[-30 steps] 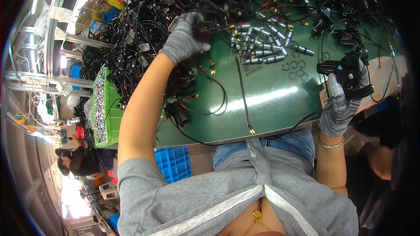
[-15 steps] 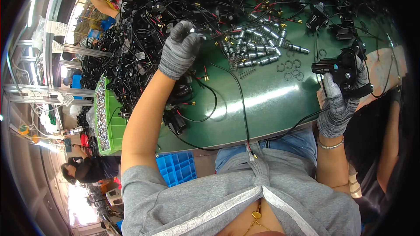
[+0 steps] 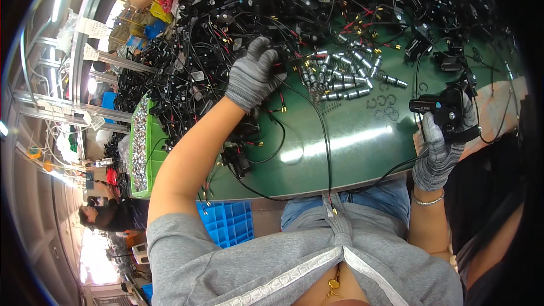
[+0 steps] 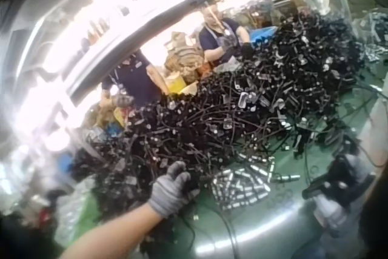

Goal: The recorder is seen assembling black plastic connectors onto wire harness components at a factory manual workstation.

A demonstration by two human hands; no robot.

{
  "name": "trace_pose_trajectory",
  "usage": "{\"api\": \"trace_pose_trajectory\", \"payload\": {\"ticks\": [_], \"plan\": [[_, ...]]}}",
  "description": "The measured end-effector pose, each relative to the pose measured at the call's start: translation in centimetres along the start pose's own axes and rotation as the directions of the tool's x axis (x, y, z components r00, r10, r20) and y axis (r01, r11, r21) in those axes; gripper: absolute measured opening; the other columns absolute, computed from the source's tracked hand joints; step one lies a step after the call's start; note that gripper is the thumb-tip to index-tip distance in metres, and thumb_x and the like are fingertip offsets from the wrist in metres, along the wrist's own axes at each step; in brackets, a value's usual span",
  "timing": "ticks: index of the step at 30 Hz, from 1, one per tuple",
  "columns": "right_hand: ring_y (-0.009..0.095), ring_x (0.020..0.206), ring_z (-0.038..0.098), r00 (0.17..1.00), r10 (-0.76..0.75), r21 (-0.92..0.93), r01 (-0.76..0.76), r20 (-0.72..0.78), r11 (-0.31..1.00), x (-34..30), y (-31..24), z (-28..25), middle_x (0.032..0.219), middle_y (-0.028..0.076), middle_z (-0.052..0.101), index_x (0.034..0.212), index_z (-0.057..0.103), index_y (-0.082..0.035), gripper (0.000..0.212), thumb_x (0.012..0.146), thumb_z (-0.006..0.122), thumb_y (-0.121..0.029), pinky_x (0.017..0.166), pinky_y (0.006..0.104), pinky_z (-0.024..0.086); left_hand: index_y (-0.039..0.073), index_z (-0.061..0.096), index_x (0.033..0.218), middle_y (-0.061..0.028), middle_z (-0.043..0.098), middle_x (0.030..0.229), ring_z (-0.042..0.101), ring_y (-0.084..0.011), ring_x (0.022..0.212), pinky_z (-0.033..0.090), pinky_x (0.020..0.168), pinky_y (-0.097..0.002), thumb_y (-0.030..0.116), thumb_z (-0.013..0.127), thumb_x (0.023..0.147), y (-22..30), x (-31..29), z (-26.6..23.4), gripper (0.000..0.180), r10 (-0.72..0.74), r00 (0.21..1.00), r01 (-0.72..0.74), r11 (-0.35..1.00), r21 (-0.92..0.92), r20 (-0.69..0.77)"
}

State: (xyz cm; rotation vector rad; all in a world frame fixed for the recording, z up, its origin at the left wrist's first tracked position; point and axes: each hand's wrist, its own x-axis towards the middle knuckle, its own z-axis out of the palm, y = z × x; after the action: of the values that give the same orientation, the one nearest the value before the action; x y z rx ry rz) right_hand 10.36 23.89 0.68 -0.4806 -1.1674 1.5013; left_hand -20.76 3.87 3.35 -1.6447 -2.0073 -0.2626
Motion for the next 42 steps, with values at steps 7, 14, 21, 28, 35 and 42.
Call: {"api": "trace_pose_trajectory", "payload": {"ticks": [7,14,21,28,35,42], "plan": [[0.007,0.073,0.051,0.999,0.009,0.028,-0.011,0.039,1.000,0.1,0.5,-0.5,0.109,0.004,0.054,0.130,0.045,-0.008,0.063,0.073,0.071,0.001,0.058,0.0183,0.043,0.013,0.060,0.105,-0.0179,0.051,0.123,0.066,-0.0355,0.091,0.058,0.070,-0.0392,0.023,0.082,0.067,-0.7,0.5,-0.3,0.045,0.054,0.993,-0.061,0.996,0.058,0.107],[0.013,0.101,0.052,0.999,-0.012,0.025,0.011,0.033,1.000,0.2,1.2,-1.0,0.118,0.004,0.051,0.133,0.044,-0.007,0.067,0.072,0.070,-0.001,0.087,0.0262,0.047,0.016,0.050,0.122,-0.0124,0.050,0.116,0.057,-0.0307,0.106,0.057,0.077,-0.0343,0.010,0.086,0.059,-2.0,3.4,-2.2,0.073,-0.037,0.978,0.030,0.999,-0.038,-0.206],[0.017,0.109,0.052,0.999,-0.041,-0.086,0.043,0.033,0.995,0.3,1.2,-1.2,0.121,0.007,0.051,0.133,0.044,-0.006,0.069,0.071,0.072,-0.001,0.095,0.0309,0.045,0.011,0.044,0.107,-0.0030,0.052,0.098,0.056,-0.0190,0.091,0.053,0.084,-0.0294,0.016,0.085,0.069,-7.9,10.8,-5.0,0.056,-0.264,0.840,0.291,0.957,-0.017,-0.474],[0.017,0.111,0.053,0.999,-0.019,-0.065,0.022,0.050,0.998,0.2,1.6,-1.1,0.124,0.007,0.052,0.133,0.045,-0.007,0.073,0.067,0.075,-0.001,0.100,0.0331,0.042,0.013,0.048,0.129,-0.0214,0.040,0.140,0.051,-0.0398,0.119,0.045,0.099,-0.0445,0.065,0.074,0.066,-25.3,15.7,-8.4,0.085,-0.375,0.773,0.603,0.686,0.408,-0.512],[0.016,0.106,0.053,1.000,0.025,-0.039,-0.024,0.011,0.999,0.2,1.3,-0.5,0.120,0.006,0.053,0.132,0.046,-0.007,0.071,0.067,0.074,0.000,0.096,0.0312,0.043,0.024,0.054,0.128,-0.0132,0.039,0.145,0.041,-0.0355,0.131,0.035,0.107,-0.0443,0.054,0.069,0.078,-21.9,13.1,-4.4,0.061,-0.412,0.849,0.528,0.671,0.521,-0.330],[0.015,0.101,0.054,0.999,0.038,-0.102,-0.038,-0.006,0.994,0.4,0.8,-0.6,0.115,0.007,0.054,0.132,0.048,-0.004,0.065,0.071,0.070,0.000,0.090,0.0276,0.045,0.015,0.057,0.124,-0.0093,0.066,0.107,0.063,-0.0203,0.099,0.050,0.086,-0.0311,0.038,0.072,0.083,-3.4,6.6,-6.0,0.049,-0.463,0.821,0.517,0.851,-0.092,0.335]]}}
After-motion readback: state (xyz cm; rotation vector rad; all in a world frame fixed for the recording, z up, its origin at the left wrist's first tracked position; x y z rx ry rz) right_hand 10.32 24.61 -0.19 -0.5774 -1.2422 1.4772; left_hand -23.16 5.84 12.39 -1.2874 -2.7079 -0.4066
